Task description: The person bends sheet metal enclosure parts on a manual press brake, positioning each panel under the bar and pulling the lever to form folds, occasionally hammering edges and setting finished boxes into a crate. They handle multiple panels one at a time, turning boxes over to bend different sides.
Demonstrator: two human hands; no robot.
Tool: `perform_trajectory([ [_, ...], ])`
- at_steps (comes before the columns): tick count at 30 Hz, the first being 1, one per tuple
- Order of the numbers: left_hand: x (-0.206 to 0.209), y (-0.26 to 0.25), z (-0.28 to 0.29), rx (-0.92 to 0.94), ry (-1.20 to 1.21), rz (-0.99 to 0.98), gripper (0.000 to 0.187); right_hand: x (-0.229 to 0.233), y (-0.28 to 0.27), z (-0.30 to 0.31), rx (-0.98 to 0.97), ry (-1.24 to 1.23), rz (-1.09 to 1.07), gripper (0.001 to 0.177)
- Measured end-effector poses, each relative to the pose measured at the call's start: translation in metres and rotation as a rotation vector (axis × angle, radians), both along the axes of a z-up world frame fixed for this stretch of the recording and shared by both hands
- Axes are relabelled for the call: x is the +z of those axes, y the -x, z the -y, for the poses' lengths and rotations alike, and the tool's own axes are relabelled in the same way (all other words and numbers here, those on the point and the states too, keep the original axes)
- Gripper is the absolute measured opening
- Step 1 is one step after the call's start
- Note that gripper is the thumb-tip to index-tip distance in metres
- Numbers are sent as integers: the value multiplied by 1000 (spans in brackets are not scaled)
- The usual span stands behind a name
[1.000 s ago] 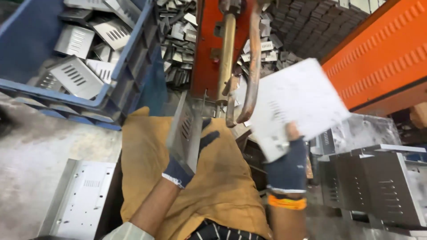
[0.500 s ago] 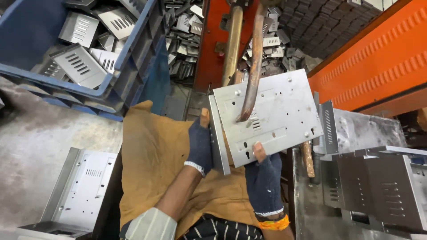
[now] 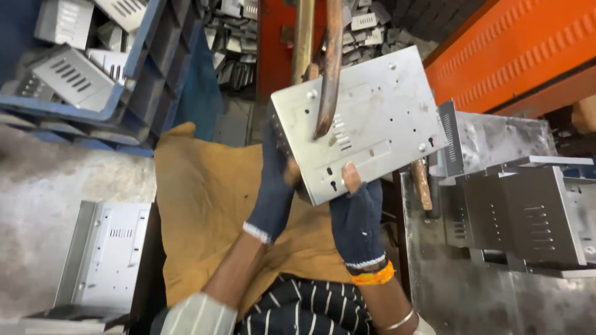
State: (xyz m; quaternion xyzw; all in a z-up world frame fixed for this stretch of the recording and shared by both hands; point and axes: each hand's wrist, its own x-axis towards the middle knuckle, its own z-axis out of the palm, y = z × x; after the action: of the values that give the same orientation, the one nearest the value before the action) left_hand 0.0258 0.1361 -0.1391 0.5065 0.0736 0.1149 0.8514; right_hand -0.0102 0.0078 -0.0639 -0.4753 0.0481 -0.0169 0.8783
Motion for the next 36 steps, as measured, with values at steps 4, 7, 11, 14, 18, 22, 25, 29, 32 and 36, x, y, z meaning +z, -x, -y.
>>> perform_trajectory([
  [4, 8, 16, -2, -151, -87, 294, 126, 1, -5, 4, 23, 46, -21, 44],
  [7, 19, -2, -6, -138, -36, 198, 139, 0, -23, 2, 54, 108, 41, 42],
  [11, 14, -28, -11, -119, -122, 212, 133, 14, -45, -11, 44, -32, 68, 43],
  [14, 21, -43, -15, -119, -149, 225, 131, 5, -65, -11, 48, -82, 98, 41],
  [18, 18, -56, -18, -103, -167, 214, 128, -24, -80, 0, -61, 462, 548, 34],
  [22, 15, -61, -19, -80, -191, 244, 124, -22, -84, 4, -230, 1155, 936, 46],
  [25, 16, -60, -20, -89, -189, 247, 126, -24, -84, 4, -248, 1224, 924, 53],
  [29, 18, -60, -19, -94, -160, 260, 126, -13, -85, -7, -210, 905, 706, 43],
  [32, 11, -62, -17, -91, -121, 260, 127, -7, -86, -12, -73, 338, 317, 33],
  [36, 8, -66, -15, -80, -75, 281, 130, 13, -86, -22, 21, 98, 111, 35],
])
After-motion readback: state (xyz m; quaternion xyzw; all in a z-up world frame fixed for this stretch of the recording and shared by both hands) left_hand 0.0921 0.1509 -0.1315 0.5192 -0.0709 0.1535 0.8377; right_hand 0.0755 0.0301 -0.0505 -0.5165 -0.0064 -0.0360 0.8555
